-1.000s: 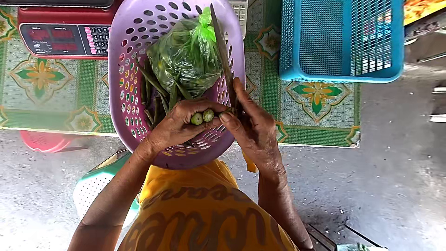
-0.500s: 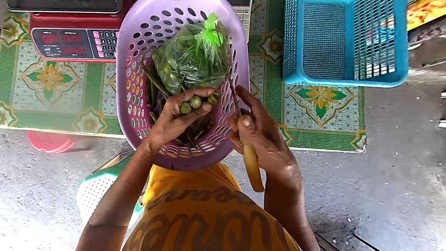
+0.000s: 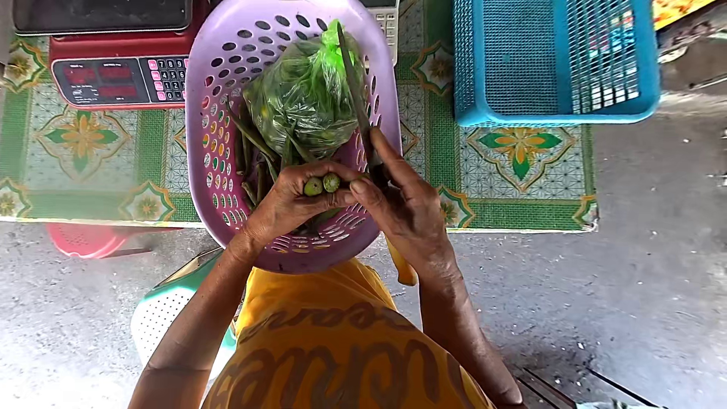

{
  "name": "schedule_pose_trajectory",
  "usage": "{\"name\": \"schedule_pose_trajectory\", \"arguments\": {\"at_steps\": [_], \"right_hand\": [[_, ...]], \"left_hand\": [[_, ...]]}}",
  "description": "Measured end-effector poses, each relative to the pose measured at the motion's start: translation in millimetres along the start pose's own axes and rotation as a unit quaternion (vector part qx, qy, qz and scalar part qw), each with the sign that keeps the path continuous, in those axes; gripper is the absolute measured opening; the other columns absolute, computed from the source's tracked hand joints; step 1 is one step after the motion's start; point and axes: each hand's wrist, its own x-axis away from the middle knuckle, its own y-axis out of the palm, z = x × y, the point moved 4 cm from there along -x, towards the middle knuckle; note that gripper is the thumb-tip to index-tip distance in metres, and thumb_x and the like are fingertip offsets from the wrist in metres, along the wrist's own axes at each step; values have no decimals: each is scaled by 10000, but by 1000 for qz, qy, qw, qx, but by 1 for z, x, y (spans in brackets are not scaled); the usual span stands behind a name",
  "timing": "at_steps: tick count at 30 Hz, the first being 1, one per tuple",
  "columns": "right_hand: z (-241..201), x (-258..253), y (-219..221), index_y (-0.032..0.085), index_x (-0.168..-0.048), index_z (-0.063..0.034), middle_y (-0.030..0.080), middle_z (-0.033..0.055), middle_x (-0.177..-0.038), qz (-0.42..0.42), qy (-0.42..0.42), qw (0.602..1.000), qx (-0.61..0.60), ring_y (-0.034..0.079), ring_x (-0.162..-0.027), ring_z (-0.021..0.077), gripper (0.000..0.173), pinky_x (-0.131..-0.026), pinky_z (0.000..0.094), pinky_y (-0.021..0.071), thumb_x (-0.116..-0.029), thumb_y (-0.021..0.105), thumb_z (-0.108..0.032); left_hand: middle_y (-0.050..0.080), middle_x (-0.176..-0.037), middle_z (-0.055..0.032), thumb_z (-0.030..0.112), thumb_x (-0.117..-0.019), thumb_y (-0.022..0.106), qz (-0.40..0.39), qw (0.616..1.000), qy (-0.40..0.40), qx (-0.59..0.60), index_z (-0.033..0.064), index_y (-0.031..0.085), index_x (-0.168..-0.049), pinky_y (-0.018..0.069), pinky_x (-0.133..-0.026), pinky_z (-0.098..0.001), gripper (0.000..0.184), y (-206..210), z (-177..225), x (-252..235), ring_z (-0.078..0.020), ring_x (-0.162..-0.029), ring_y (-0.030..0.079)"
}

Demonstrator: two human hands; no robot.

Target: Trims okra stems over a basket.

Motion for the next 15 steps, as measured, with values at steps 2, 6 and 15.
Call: {"name": "schedule_pose_trajectory", "arguments": {"at_steps": [2, 6, 15], "right_hand": [[-1, 0, 1, 400, -1595, -156, 654, 79, -1247, 7, -9, 1000, -2, 634, -814, 62, 614, -624, 214, 538, -1039, 599, -323], [2, 0, 0, 396, -1595, -144, 656, 85, -1249, 9, -21, 1000, 9, 634, -834, 53, 630, -653, 209, 541, -1029, 604, -328], [3, -1, 6, 421, -1572, -89, 665, 113, -1183, 18, -41, 997, 59, 621, -831, 89, 733, -671, 230, 527, -961, 708, -375]], "left_hand": [[715, -953, -51, -18, -905, 719, -6, 1000, -10, -6, -38, 695, -1117, 556, -762, -168, 214, 0, 0, -1, -39, -824, 662], [744, -974, -29, -2, -903, 734, -43, 999, 5, 3, -47, 703, -1139, 585, -815, -200, 242, -2, -1, -9, -41, -868, 693], [726, -1061, -72, -3, -933, 688, -57, 994, 49, -74, -71, 688, -1155, 552, -888, -181, 233, 0, -1, -7, -32, -957, 671]]}}
